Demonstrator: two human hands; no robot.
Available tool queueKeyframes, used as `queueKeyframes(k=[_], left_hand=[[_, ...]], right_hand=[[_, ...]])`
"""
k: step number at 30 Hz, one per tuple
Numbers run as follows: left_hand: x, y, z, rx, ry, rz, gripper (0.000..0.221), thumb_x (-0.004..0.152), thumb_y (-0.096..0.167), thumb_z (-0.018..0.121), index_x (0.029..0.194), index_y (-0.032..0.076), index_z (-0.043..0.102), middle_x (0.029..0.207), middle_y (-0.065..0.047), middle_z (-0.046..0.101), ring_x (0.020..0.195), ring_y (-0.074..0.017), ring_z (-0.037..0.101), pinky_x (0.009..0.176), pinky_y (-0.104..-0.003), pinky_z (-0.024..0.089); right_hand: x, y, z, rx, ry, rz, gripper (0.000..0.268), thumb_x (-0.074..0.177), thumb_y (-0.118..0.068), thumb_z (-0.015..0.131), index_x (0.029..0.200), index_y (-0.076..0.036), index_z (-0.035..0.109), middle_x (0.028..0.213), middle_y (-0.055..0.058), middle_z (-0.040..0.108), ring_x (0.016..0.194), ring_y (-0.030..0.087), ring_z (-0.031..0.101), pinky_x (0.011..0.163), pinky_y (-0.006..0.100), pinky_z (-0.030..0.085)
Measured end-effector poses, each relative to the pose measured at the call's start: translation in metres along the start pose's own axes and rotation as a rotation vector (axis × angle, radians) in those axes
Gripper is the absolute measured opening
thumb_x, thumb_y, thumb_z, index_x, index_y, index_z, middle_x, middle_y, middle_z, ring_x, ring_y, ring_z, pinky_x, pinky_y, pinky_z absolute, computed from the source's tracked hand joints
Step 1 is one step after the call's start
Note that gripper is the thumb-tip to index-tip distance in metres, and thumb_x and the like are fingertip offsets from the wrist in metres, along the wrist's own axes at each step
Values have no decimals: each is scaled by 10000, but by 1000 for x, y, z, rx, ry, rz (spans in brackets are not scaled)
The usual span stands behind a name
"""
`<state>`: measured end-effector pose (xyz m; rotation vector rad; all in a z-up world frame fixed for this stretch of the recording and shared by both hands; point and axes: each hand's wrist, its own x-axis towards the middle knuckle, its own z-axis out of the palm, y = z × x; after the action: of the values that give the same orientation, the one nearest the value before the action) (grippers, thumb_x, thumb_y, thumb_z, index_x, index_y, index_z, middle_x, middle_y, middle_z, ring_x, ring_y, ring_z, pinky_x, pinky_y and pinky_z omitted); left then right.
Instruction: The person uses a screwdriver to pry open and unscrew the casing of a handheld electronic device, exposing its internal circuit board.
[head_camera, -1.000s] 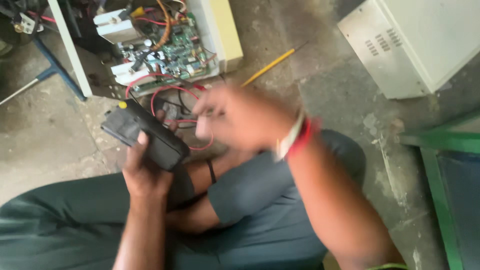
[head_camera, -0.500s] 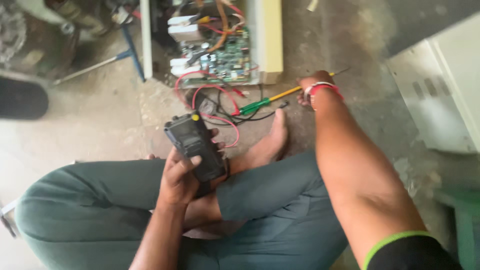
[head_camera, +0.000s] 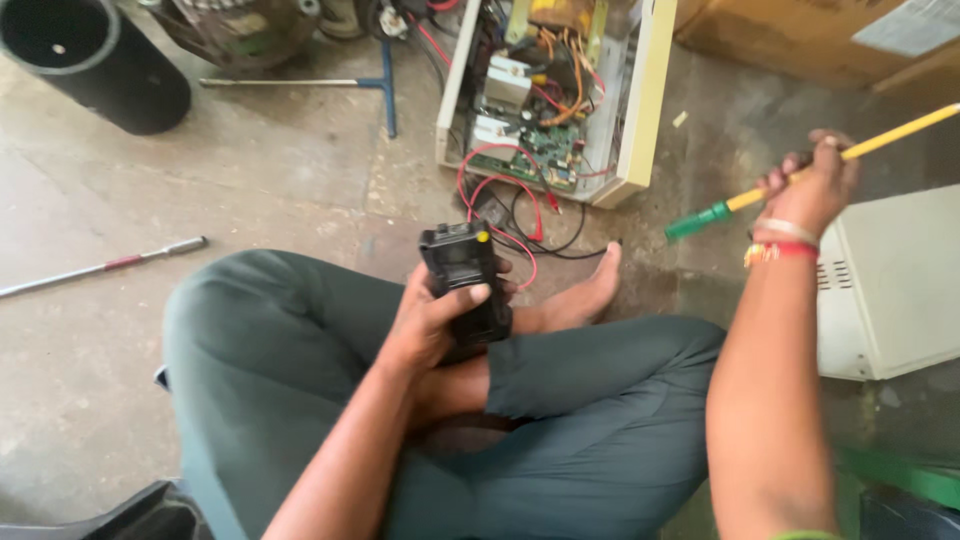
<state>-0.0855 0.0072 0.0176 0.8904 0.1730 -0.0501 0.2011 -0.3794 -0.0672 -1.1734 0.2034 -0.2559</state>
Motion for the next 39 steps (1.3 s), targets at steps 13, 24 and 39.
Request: queueKeyframes(k=[13, 24, 39], left_hand=[[-48, 30, 3, 464, 101, 491, 544, 832, 103, 799, 1304, 22, 539, 1064, -57, 684, 945, -103, 636, 814, -271, 549], [-94, 79, 24, 424, 229, 469, 432, 818, 80, 768, 1185, 36, 543, 996, -47, 684, 853, -100, 659, 727, -272, 577], [-54, 87, 10, 335, 272, 430, 458, 840, 76, 751, 1231, 16, 522, 1015, -58, 701, 902, -114, 689, 805, -258, 582]], right_hand=[[-339, -87, 219, -417, -555, -129, 124, 921, -67, 775, 989, 33, 749, 793, 33, 707, 590, 65, 603, 524, 224, 478], [-361, -105, 251, -239, -745, -183, 113, 984, -80, 717, 1005, 30, 699, 747, 18, 668, 599, 68, 614, 543, 225, 499], [-309, -56, 278, -239, -862, -23, 110, 1002, -70, 640, 1023, 30, 680, 753, 28, 664, 593, 63, 608, 540, 232, 516]])
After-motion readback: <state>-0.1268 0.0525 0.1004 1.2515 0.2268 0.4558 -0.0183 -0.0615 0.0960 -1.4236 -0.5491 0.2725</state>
